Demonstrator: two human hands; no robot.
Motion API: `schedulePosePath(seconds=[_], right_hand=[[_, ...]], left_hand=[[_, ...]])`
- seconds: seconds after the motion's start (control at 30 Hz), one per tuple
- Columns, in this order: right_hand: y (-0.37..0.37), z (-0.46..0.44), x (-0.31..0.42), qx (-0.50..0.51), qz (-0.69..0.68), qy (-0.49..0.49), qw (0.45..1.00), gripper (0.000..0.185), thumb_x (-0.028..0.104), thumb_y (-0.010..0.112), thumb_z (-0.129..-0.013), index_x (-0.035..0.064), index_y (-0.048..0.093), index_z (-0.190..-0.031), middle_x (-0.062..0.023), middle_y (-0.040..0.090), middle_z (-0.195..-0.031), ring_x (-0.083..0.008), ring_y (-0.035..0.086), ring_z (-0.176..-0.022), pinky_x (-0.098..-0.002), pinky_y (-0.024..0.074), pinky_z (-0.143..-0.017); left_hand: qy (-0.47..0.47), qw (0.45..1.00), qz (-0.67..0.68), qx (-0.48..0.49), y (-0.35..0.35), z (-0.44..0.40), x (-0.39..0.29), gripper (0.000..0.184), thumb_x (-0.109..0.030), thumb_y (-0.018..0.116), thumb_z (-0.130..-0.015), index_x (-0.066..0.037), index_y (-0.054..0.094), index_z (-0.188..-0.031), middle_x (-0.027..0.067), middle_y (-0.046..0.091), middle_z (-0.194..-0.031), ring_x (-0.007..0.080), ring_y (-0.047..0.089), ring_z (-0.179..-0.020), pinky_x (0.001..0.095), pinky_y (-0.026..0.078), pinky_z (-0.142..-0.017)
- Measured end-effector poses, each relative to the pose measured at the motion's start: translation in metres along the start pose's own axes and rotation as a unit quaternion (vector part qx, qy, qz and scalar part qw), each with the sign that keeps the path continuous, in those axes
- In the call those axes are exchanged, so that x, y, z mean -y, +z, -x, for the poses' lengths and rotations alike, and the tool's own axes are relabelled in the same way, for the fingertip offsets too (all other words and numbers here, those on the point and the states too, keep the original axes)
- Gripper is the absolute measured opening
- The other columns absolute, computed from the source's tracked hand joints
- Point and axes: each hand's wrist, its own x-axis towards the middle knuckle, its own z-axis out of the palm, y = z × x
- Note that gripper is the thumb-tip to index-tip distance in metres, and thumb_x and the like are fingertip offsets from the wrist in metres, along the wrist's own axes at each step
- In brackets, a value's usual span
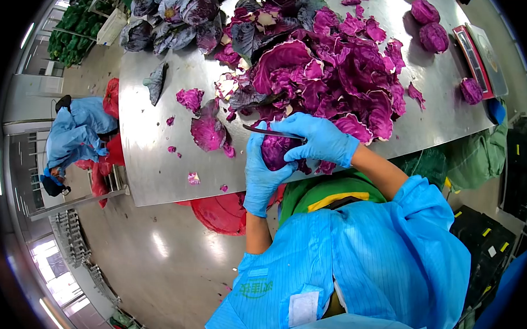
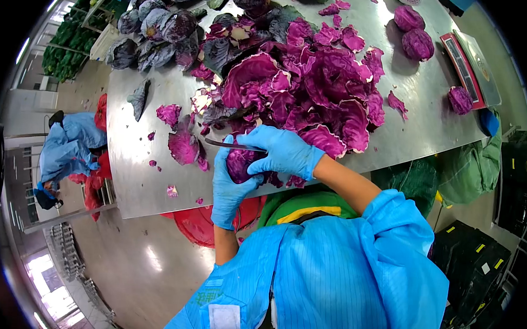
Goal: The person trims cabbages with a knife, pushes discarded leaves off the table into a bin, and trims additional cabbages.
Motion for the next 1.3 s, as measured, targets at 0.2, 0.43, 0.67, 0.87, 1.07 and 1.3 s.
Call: schedulePosePath(seconds=[0.2,0.43,0.67,0.87,1.07,1.3], right_hand=[[0.005,0.005,-0.011,0.011,-0.027,-0.022,0.999,0.052,0.028,0.073,-0.082,0.0089,0.062,-0.130,-0.0144,0.064,-0.117,-0.0300,0.061,-0.109,-0.0375,0.0481,-0.095],[-0.011,-0.003,0.000,0.024,0.155,-0.092,0.983,0.039,0.023,0.074,-0.081,0.0089,0.064,-0.116,-0.0089,0.063,-0.096,-0.0273,0.063,-0.081,-0.0359,0.0512,-0.067],[-0.004,-0.004,0.003,-0.025,0.142,-0.129,0.981,0.029,0.020,0.068,-0.087,0.0079,0.063,-0.113,-0.0104,0.060,-0.090,-0.0301,0.062,-0.079,-0.0389,0.0518,-0.064],[-0.002,-0.009,-0.019,-0.018,0.013,-0.093,0.995,0.028,0.016,0.073,-0.084,0.0042,0.066,-0.109,-0.0109,0.064,-0.096,-0.0263,0.064,-0.079,-0.0366,0.0504,-0.068],[0.005,-0.010,-0.028,-0.022,-0.193,0.020,0.981,0.030,0.018,0.076,-0.082,0.0029,0.066,-0.106,-0.0109,0.062,-0.095,-0.0228,0.065,-0.091,-0.0341,0.0522,-0.082],[-0.009,-0.007,-0.013,0.036,0.015,-0.029,0.999,0.031,0.014,0.076,-0.082,0.0008,0.063,-0.107,-0.0105,0.061,-0.099,-0.0222,0.061,-0.089,-0.0326,0.0501,-0.079]], left_hand=[[-0.023,0.997,0.071,0.027,-0.006,-0.004,-0.007,0.102,-0.018,0.087,-0.061,-0.003,0.035,-0.147,0.0168,0.043,-0.145,0.0288,0.044,-0.133,0.0387,0.037,-0.110],[-0.001,0.998,-0.009,0.056,-0.014,-0.011,-0.009,0.109,-0.020,0.088,-0.059,-0.006,0.031,-0.151,0.0150,0.038,-0.151,0.0284,0.035,-0.141,0.0390,0.027,-0.117],[0.011,0.997,0.028,0.074,-0.019,-0.016,0.000,0.107,-0.013,0.088,-0.060,-0.004,0.031,-0.150,0.0135,0.042,-0.147,0.0233,0.044,-0.132,0.0356,0.036,-0.112],[-0.015,0.995,0.056,0.082,-0.019,-0.017,0.005,0.105,-0.013,0.088,-0.062,-0.005,0.032,-0.151,0.0131,0.045,-0.144,0.0215,0.049,-0.127,0.0355,0.043,-0.107],[-0.011,0.994,0.043,0.099,-0.021,-0.022,-0.003,0.105,-0.014,0.088,-0.064,-0.003,0.029,-0.151,0.0135,0.044,-0.144,0.0223,0.048,-0.128,0.0360,0.042,-0.107],[0.045,0.993,-0.017,0.108,-0.036,-0.022,-0.004,0.104,-0.026,0.086,-0.064,-0.004,0.032,-0.150,0.0162,0.036,-0.152,0.0299,0.031,-0.143,0.0403,0.026,-0.117]])
